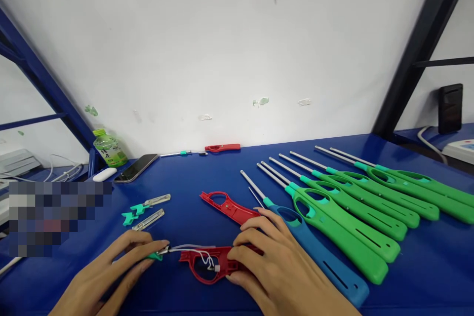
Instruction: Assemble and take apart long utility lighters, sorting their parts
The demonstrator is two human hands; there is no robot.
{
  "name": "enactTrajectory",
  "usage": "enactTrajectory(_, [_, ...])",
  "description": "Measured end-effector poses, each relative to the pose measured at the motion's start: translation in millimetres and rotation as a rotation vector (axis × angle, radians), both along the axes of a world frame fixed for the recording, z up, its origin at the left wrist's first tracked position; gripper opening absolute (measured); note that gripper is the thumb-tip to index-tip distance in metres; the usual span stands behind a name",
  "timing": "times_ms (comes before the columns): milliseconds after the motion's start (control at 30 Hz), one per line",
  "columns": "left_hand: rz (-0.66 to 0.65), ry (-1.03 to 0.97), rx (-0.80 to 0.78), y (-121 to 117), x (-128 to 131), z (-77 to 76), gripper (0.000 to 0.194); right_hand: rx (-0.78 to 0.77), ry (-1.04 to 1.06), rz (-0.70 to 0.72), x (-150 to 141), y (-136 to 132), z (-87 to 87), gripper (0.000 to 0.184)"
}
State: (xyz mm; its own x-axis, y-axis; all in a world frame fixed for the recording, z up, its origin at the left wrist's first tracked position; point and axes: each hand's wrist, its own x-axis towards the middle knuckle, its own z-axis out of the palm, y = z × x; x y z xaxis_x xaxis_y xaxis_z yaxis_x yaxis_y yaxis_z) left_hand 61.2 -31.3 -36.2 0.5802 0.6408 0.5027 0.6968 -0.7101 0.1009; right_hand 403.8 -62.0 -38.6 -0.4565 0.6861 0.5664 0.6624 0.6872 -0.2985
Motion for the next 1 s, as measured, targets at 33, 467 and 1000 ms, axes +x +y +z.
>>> enactTrajectory(33, [0.009, 0.000, -0.002, 2, -1, -0.3, 0.035, -0.004, 0.003, 0.001, 0, 0, -1.1, 0.008])
enactTrajectory(467, [0.080, 0.012, -0.033, 4, 9, 4.2, 0.033, -0.090, 0.043, -0.007, -2, -2, -7.7, 0.010])
enactTrajectory(1000, [-0.031, -0.199, -0.123, 1, 31, 6.9, 0.010, -0.135, 0.035, -0.008, -1, -2, -2.4, 0.012])
